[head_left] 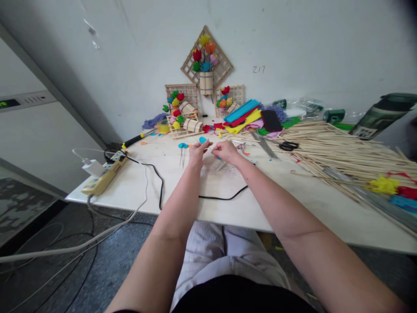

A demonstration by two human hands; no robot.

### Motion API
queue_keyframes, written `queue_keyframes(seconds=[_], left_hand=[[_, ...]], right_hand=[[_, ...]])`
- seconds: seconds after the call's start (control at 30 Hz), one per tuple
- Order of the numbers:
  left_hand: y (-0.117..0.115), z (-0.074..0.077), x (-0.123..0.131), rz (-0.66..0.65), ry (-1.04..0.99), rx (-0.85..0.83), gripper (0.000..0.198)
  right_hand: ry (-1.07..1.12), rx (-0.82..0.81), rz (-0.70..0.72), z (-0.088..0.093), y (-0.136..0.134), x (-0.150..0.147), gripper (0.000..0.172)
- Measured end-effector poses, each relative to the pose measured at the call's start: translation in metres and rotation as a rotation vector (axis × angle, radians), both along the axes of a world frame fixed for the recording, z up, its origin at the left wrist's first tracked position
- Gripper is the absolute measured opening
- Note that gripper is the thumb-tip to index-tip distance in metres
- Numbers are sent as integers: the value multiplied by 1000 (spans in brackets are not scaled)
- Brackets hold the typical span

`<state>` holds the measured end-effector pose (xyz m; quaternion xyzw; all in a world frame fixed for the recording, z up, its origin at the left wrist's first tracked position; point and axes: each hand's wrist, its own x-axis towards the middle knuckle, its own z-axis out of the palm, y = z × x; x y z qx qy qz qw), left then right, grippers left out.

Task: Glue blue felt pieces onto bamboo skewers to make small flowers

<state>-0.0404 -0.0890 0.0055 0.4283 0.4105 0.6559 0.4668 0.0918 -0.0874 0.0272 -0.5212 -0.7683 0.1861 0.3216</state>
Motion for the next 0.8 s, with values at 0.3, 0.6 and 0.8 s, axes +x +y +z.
queue_keyframes(seconds=[0.3,0.6,0.8], left_hand=[[-1,0,-2,-55,-56,-18,33],[0,2,-4,42,-68,15,32],[-1,2,-4,35,-83,-8,30]], right_hand=[[22,15,14,-4,4,1,10],[9,-19,31,2,-2,3,9],[-2,-24,31,5,-5,2,9]])
